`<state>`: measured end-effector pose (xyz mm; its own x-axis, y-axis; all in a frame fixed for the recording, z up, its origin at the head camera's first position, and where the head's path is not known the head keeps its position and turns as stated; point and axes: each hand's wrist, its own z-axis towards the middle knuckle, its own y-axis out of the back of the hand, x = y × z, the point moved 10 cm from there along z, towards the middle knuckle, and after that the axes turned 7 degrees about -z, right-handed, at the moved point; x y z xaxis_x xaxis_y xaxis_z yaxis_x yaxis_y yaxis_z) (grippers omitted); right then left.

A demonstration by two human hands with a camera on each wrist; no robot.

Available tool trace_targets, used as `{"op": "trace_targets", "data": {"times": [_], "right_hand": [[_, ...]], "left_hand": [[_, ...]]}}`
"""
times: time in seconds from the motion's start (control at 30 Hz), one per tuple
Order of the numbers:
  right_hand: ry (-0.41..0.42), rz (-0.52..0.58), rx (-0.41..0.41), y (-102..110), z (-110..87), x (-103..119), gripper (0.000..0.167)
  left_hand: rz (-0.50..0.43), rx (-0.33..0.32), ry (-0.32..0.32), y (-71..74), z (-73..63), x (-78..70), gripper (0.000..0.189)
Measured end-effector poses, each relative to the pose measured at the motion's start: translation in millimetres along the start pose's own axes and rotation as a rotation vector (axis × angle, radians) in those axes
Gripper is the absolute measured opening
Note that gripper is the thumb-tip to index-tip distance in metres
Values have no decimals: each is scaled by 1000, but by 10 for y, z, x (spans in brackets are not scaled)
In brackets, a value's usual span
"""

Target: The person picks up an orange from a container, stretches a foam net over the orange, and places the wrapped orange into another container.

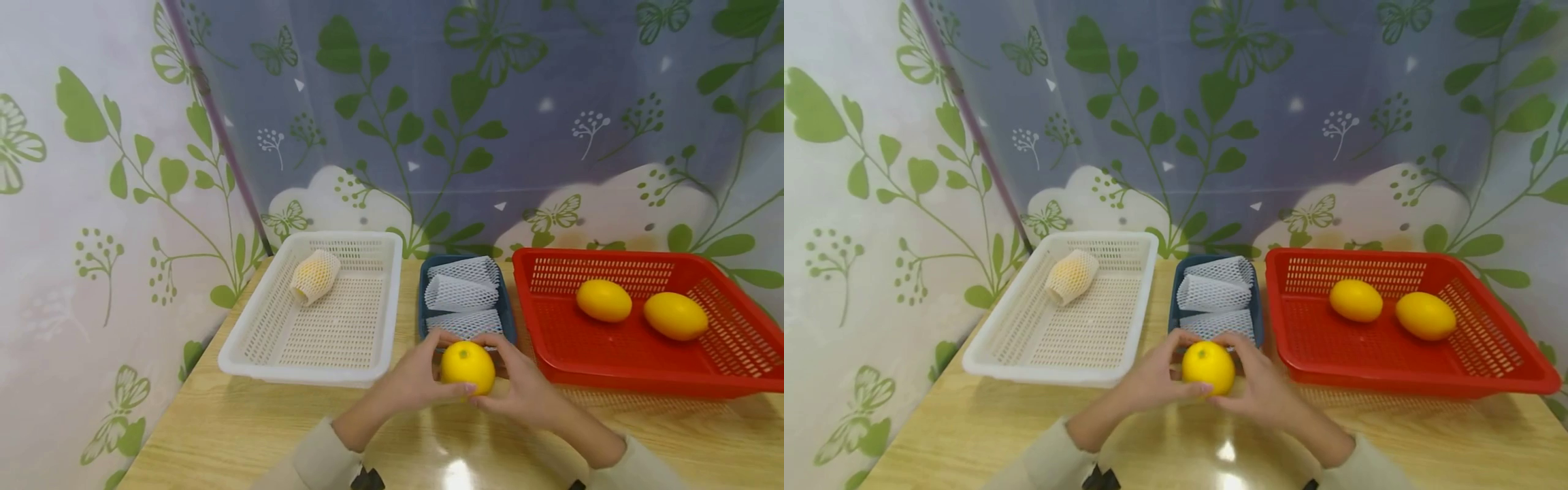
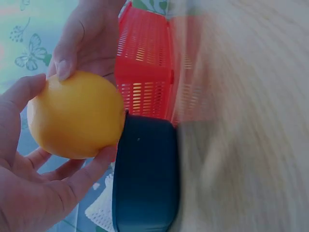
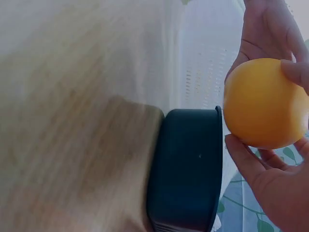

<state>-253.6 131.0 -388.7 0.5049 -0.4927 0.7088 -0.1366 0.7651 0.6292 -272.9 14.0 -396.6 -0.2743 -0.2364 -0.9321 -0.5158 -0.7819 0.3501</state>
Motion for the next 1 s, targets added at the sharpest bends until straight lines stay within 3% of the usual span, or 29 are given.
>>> {"op": "trace_targets", "data": {"times": [0.3,1.0], "right_hand": [[-22,-15,107,-206,-74,-97,71],[-95,-14,178,-365,-148,-248,70]], "left_hand": [[-24,53,40,-111,-80,148,56],[-56,120,81,-249,-89,376,55]]}}
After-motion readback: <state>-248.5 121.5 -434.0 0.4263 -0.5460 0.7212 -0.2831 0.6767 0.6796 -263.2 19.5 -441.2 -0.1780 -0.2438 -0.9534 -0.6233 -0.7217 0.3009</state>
